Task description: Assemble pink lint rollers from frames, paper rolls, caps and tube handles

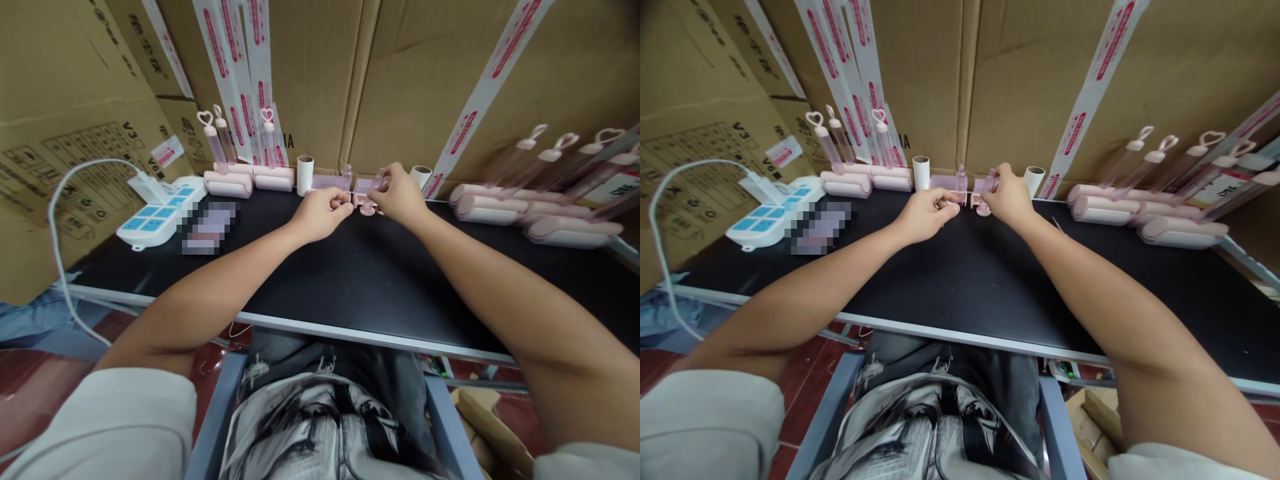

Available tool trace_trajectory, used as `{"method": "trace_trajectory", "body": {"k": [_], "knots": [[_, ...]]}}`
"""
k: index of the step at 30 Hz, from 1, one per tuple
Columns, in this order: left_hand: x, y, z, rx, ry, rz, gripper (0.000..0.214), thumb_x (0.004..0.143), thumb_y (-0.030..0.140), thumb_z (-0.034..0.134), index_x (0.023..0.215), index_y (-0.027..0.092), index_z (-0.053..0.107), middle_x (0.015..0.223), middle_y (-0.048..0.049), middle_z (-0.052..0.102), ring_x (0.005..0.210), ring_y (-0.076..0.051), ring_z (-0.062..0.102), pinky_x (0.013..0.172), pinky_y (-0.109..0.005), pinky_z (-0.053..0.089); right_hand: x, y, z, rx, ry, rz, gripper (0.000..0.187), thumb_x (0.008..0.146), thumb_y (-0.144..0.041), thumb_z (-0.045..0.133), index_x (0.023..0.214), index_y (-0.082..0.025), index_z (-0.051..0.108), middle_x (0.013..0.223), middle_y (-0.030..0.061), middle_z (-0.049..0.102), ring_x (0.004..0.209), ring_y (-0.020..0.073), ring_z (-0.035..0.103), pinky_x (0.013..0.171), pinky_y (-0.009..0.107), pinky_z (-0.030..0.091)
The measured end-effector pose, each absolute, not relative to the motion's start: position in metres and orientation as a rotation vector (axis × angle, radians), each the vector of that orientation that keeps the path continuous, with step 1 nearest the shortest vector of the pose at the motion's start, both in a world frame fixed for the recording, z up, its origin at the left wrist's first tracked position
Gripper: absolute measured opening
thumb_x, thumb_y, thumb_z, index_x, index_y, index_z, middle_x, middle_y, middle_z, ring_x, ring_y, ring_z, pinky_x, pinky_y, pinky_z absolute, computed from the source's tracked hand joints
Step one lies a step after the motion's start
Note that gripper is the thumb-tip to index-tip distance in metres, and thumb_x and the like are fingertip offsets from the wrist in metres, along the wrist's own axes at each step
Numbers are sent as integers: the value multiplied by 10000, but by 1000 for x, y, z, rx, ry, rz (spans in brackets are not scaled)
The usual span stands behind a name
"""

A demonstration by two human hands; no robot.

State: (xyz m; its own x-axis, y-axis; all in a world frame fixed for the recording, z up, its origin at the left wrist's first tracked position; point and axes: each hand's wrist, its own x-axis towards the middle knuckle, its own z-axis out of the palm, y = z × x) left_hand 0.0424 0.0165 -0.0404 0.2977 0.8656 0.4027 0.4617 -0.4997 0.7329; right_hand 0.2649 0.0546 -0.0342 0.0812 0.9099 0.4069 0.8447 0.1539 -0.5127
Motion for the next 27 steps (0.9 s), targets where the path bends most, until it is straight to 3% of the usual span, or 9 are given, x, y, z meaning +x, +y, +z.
{"method": "trace_trajectory", "body": {"k": [11, 17, 21, 23, 25, 27], "knots": [[42, 17, -39, 2072, 1161, 1093, 180, 915, 281, 689, 984, 144, 784, 768, -16, 713, 663, -119, 593, 700, -277, 478, 267, 55, -32, -1691, -1734, 119, 467, 767, -193, 757, 1213, -234, 624, 920, 68, 776, 914, 309, 761, 818, 403, 596], [41, 17, -38, 2058, 1178, 1085, 172, 916, 289, 696, 990, 159, 781, 775, -22, 724, 701, -140, 644, 724, -285, 511, 269, 55, -32, -1635, -1765, 68, 578, 774, -263, 752, 1333, -181, 632, 987, 113, 792, 927, 322, 753, 838, 429, 590], [40, 16, -35, 2050, 1197, 1090, 148, 921, 275, 702, 980, 161, 777, 800, -28, 736, 730, -148, 662, 746, -290, 517, 272, 48, -16, -1652, -1745, -26, 641, 852, -337, 733, 1442, -138, 581, 1094, 172, 788, 1048, 375, 729, 935, 490, 556], [39, 16, -34, 2043, 1204, 1096, 135, 923, 263, 702, 966, 158, 775, 805, -32, 739, 733, -150, 662, 748, -293, 513, 274, 37, -6, -1631, -1737, -100, 572, 922, -380, 685, 1435, -145, 594, 1164, 194, 778, 1111, 391, 709, 979, 506, 533], [38, 16, -32, 2038, 1208, 1100, 131, 925, 262, 701, 950, 156, 774, 804, -35, 739, 736, -152, 662, 749, -295, 509, 275, 21, -2, -1621, -1816, -149, 403, 992, -399, 599, 1322, -183, 681, 1192, 192, 779, 1126, 390, 707, 995, 505, 523], [38, 16, -31, 2032, 1206, 1109, 132, 928, 268, 703, 936, 156, 772, 797, -33, 736, 736, -151, 662, 750, -291, 508, 274, 2, -7, -1656, -2016, -146, 349, 1034, -409, 521, 1192, -206, 756, 1172, 181, 795, 1099, 397, 726, 967, 509, 532]]}}
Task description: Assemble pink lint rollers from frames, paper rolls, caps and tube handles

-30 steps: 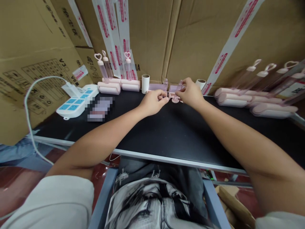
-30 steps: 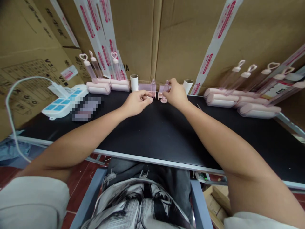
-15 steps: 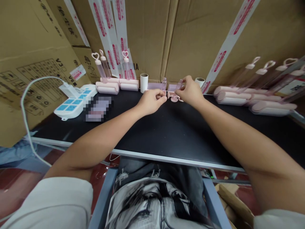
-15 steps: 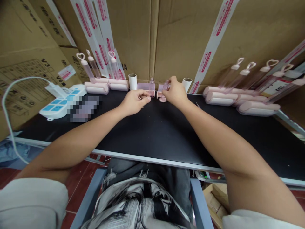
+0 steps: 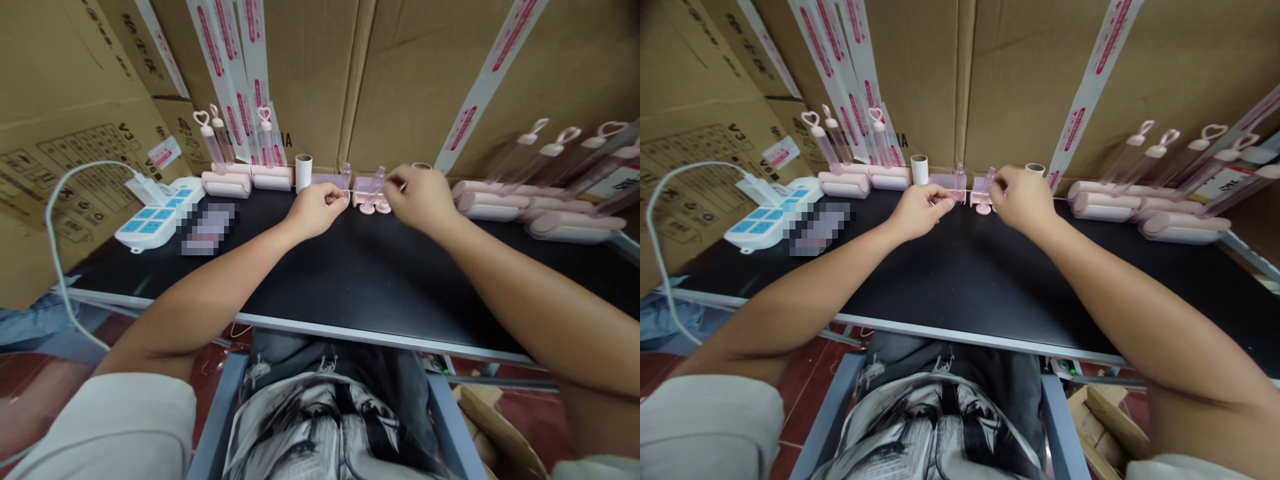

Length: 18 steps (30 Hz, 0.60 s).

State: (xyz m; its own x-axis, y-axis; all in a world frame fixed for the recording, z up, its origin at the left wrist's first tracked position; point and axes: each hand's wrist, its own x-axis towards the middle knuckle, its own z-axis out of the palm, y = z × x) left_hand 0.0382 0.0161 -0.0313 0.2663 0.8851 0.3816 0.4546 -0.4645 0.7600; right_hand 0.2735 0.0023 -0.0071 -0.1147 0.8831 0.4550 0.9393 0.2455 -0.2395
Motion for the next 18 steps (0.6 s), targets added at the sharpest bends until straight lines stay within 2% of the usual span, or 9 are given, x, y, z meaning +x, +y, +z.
{"method": "trace_trajectory", "body": {"k": [3, 5, 10, 14, 18], "knots": [[39, 16, -31, 2035, 1199, 1114, 123, 930, 258, 697, 927, 158, 769, 783, -28, 727, 731, -146, 660, 747, -282, 509, 269, -19, -28, -1702, -2352, -79, 453, 1050, -479, 507, 1282, -177, 753, 1255, 195, 790, 1150, 424, 734, 954, 519, 550], [39, 16, -30, 2039, 1198, 1110, 115, 926, 249, 696, 921, 161, 769, 772, -27, 722, 732, -148, 662, 742, -280, 516, 266, -24, -42, -1662, -2480, -13, 527, 1072, -530, 470, 1357, -164, 718, 1367, 202, 754, 1241, 417, 713, 1015, 518, 544], [37, 16, -29, 2025, 1224, 1117, 114, 921, 264, 698, 876, 180, 760, 743, -25, 717, 733, -162, 670, 745, -291, 540, 263, -17, -57, -1629, -2551, 118, 644, 1101, -602, 385, 1522, -166, 603, 1622, 184, 586, 1485, 415, 558, 1192, 579, 446], [35, 18, -27, 2013, 1225, 1136, 130, 925, 270, 694, 843, 186, 750, 762, -34, 729, 739, -170, 675, 773, -312, 555, 261, -12, -58, -1677, -2557, 147, 681, 1098, -631, 362, 1527, -154, 592, 1628, 213, 568, 1454, 466, 571, 1177, 679, 427], [34, 20, -28, 1996, 1221, 1155, 123, 914, 276, 715, 827, 193, 744, 757, -29, 727, 758, -175, 679, 779, -308, 555, 261, -10, -59, -1659, -2566, 114, 672, 1100, -619, 361, 1483, -131, 619, 1559, 248, 622, 1419, 471, 597, 1160, 689, 431]]}}
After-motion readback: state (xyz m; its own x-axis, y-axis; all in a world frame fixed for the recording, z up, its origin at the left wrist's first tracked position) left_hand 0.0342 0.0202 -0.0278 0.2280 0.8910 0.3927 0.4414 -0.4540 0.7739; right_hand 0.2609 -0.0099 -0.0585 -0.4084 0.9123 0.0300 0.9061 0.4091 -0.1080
